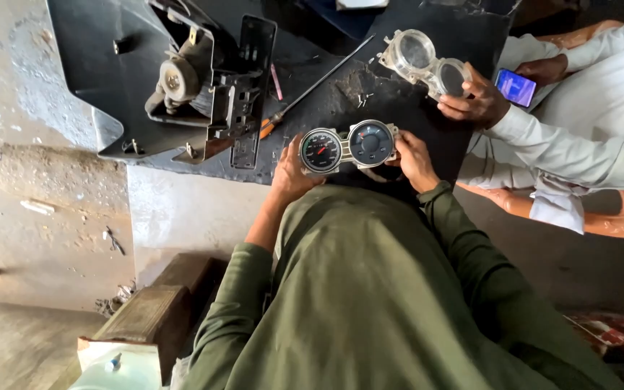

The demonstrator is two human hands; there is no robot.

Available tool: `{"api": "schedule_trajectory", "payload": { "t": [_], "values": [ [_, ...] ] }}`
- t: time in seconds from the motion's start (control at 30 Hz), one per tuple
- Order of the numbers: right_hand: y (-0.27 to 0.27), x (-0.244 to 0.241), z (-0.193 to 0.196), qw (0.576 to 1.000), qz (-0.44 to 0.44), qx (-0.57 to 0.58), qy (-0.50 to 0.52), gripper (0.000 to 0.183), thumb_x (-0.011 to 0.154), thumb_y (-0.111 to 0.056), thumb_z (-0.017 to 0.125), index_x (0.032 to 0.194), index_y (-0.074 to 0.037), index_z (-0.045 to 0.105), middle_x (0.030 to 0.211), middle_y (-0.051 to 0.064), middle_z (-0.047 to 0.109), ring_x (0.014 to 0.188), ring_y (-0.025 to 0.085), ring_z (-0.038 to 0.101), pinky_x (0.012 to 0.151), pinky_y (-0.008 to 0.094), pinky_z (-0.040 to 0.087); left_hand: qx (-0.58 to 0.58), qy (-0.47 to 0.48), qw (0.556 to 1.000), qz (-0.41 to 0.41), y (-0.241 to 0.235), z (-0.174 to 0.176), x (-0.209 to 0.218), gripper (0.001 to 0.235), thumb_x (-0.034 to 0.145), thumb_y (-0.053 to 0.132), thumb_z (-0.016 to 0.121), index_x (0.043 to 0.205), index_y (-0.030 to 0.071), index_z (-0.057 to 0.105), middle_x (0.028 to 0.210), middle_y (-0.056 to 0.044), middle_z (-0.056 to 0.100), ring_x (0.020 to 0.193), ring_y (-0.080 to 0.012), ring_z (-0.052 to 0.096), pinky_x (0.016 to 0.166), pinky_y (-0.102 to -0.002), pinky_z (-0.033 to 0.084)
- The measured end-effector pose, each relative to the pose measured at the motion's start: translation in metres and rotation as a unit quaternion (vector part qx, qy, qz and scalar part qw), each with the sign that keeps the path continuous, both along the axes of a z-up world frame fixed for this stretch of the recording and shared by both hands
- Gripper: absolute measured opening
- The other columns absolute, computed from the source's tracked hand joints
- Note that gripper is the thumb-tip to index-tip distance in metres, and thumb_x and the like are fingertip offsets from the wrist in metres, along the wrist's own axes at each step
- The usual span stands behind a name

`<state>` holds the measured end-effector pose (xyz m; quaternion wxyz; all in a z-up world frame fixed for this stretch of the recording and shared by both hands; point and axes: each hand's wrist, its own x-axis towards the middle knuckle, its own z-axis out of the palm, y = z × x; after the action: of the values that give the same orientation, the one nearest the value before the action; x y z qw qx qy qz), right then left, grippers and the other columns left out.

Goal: The person sits at a workbench in a motorcycle repair shop and uses a screwdriver to unscrew fasteners on a motorcycle speedometer and instrument cluster. They then lift off the clear plastic lens cover, handle the gauge face and internal components, and reposition the cluster parts on the bench.

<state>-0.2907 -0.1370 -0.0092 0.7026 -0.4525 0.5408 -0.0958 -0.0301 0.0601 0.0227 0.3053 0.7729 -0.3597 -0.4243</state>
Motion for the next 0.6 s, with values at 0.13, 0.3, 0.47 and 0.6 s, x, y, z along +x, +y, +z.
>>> {"api": "schedule_trajectory", "payload": {
  "t": [0.13,0.3,0.47,0.6],
  "values": [
    [0.007,0.002,0.033,0.999,0.008,-0.038,-0.011,0.031,0.109,-0.021,0.051,0.126,0.002,0.063,0.098,0.006,0.071,0.080,0.011,0.069,0.069,0.026,0.060,-0.072,-0.037,0.997,-0.011,0.009,0.016,0.006,0.115,0.060,0.029,0.096,0.154,0.004,0.035,0.146,-0.021,0.057,0.138,-0.0406,0.050,0.113,-0.048,0.043],
    [0.016,0.002,0.088,0.991,0.048,-0.104,-0.068,0.035,0.110,-0.023,0.052,0.130,0.004,0.062,0.101,0.006,0.070,0.083,0.010,0.067,0.072,0.026,0.057,-0.009,0.097,0.993,0.066,0.003,0.084,0.016,0.100,0.054,0.026,0.091,0.144,0.008,0.050,0.129,-0.014,0.069,0.108,-0.0320,0.075,0.094,-0.041,0.060],
    [0.021,-0.006,0.077,0.992,0.016,-0.072,-0.098,0.038,0.109,-0.024,0.052,0.135,0.003,0.061,0.106,0.006,0.070,0.089,0.010,0.068,0.078,0.027,0.059,-0.082,0.042,0.996,0.019,0.007,0.061,0.011,0.095,0.056,0.024,0.097,0.138,0.006,0.053,0.127,-0.017,0.070,0.117,-0.0341,0.071,0.095,-0.041,0.058],
    [0.022,-0.020,0.047,0.994,-0.021,-0.044,-0.101,0.039,0.109,-0.023,0.052,0.137,0.003,0.059,0.106,0.005,0.069,0.088,0.010,0.067,0.076,0.027,0.057,-0.069,-0.036,0.997,-0.003,0.000,0.033,0.002,0.099,0.054,0.027,0.100,0.138,0.004,0.052,0.127,-0.020,0.068,0.121,-0.0381,0.064,0.101,-0.045,0.053]
  ]
}}
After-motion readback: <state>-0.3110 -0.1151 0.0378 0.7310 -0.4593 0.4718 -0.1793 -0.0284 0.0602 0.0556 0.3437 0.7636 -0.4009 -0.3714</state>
